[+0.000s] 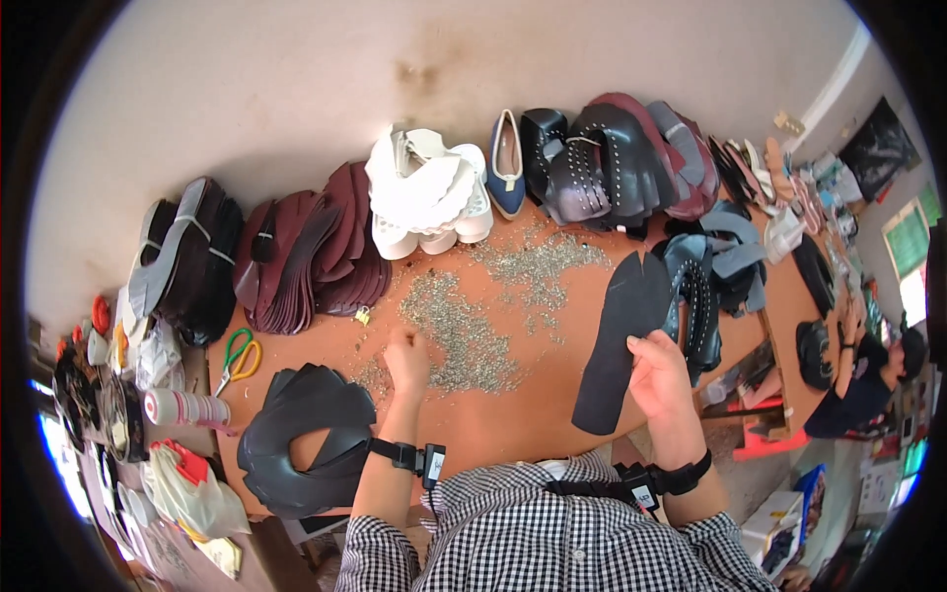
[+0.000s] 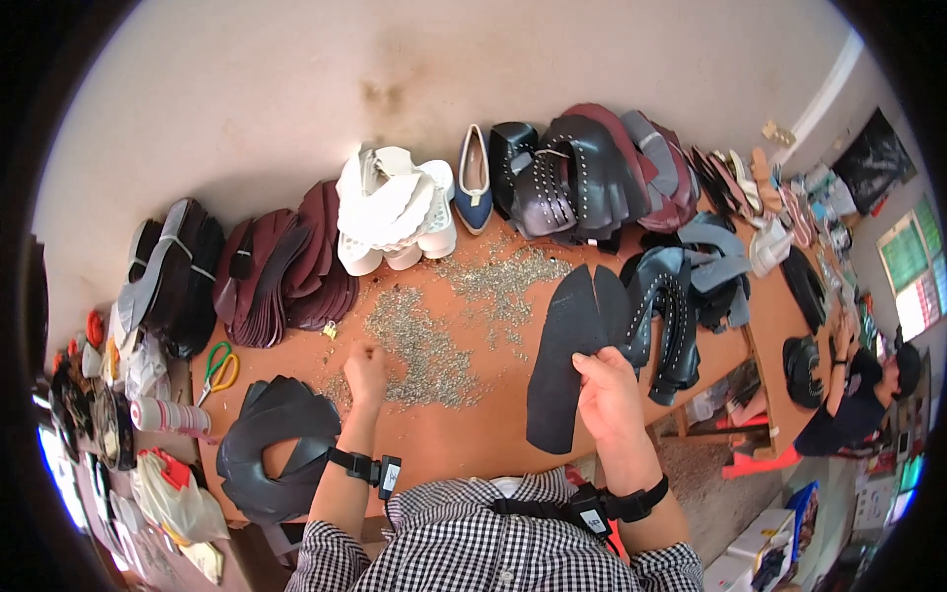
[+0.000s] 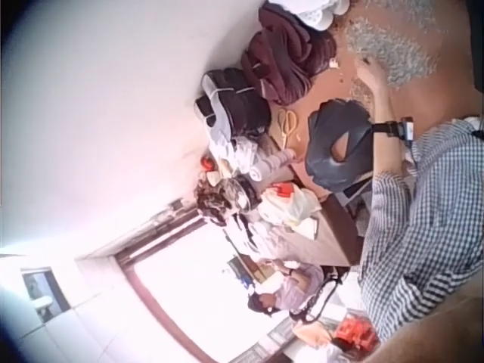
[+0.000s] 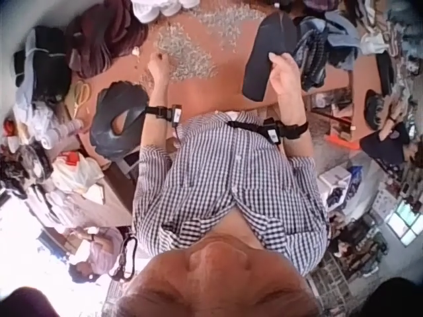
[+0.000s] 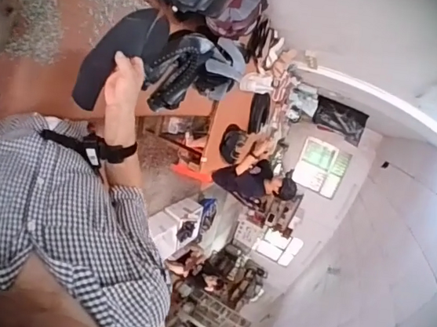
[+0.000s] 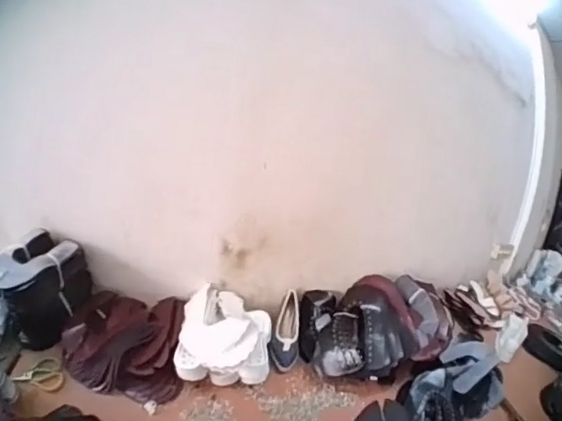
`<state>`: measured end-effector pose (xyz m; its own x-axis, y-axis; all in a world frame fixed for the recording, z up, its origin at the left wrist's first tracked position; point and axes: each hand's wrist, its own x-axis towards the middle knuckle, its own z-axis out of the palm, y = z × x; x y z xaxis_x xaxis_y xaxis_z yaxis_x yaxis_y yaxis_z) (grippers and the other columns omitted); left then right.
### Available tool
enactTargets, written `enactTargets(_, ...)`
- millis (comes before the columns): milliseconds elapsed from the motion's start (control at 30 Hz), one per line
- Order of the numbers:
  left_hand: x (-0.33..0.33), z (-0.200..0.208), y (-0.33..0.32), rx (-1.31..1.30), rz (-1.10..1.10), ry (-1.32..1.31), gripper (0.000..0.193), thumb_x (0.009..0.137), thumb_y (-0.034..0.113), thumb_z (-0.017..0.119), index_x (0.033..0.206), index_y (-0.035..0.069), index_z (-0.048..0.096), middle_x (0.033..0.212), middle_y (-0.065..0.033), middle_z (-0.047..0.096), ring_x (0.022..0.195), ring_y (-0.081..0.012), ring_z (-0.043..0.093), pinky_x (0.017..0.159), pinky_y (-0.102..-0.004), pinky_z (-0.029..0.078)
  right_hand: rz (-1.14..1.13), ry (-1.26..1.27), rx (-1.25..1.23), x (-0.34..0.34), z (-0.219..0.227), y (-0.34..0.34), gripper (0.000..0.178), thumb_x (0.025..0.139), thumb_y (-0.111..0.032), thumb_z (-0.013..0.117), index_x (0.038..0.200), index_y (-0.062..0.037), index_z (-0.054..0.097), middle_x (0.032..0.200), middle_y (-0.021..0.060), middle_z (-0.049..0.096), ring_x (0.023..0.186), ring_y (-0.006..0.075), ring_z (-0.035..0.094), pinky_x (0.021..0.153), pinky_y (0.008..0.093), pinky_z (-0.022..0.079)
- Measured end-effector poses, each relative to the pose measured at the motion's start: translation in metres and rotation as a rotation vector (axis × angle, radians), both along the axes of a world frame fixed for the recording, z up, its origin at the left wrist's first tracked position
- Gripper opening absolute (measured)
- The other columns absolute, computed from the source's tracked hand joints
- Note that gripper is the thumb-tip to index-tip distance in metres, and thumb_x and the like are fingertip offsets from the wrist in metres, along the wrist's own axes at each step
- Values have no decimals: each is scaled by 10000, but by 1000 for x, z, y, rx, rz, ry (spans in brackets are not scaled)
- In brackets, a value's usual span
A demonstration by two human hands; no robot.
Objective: The recorder is assembling leather shoe uppers by carefully aligning and pressing them together at a workbench in a factory setting.
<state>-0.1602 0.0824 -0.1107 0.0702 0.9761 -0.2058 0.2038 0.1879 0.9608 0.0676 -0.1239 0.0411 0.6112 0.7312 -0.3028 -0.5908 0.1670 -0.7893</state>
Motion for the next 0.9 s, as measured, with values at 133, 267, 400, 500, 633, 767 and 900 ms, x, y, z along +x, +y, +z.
enactTargets(133, 2, -1, -10, 525, -216, 631, 146, 777, 136, 549, 822, -3, 539, 727, -162, 579, 636, -341, 576, 558, -399, 478, 57, 6, -26, 9, -1, 17, 203, 734, 71, 542, 650, -101, 476, 825, 36, 589, 794, 141, 565, 790, 257, 435)
enactTargets(267, -9, 9, -34, 596, -17, 526, 116, 761, 90, 570, 845, 10, 571, 699, -119, 585, 645, -279, 575, 587, -354, 461, 198, 42, -1, 31, -18, 32, 185, 733, 78, 533, 661, -86, 488, 800, 47, 593, 810, 155, 572, 787, 291, 455)
enactTargets(400, -28, 17, -81, 331, 127, 349, 74, 767, 69, 582, 807, 7, 576, 661, -53, 563, 597, -158, 546, 541, -291, 442, 384, 131, -3, 56, -32, 59, 148, 747, 61, 526, 857, -37, 537, 871, 66, 601, 849, 177, 584, 816, 315, 468)
enactTargets(500, -52, 51, -146, -29, 446, -178, 31, 777, 33, 580, 764, 5, 581, 651, 30, 508, 605, -47, 478, 529, -199, 378, 507, 214, -24, 64, -43, 71, 202, 759, 58, 508, 942, -22, 532, 937, 69, 591, 900, 182, 570, 838, 321, 458)
enactTargets(633, -84, 72, -259, 33, 832, -170, 51, 786, 13, 530, 736, 23, 532, 629, -3, 492, 513, -71, 423, 460, -196, 323, 567, 280, -96, 74, -79, 79, 173, 784, 29, 480, 944, -24, 517, 951, 71, 578, 905, 198, 563, 848, 355, 453)
enactTargets(767, -136, -31, -380, -379, 949, -36, 82, 767, 52, 527, 686, 48, 522, 537, -17, 461, 465, -106, 431, 403, -243, 338, 603, 263, -116, 67, -105, 78, 230, 789, 25, 473, 1014, -8, 503, 1002, 80, 567, 962, 206, 545, 873, 345, 442)
enactTargets(900, -179, -226, -528, -834, 228, -248, 214, 773, 66, 490, 958, -2, 575, 746, -72, 595, 610, -212, 567, 503, -321, 470, 579, 254, -221, 46, -128, 71, 205, 790, 1, 484, 990, -43, 494, 977, 87, 563, 928, 234, 556, 823, 417, 468)
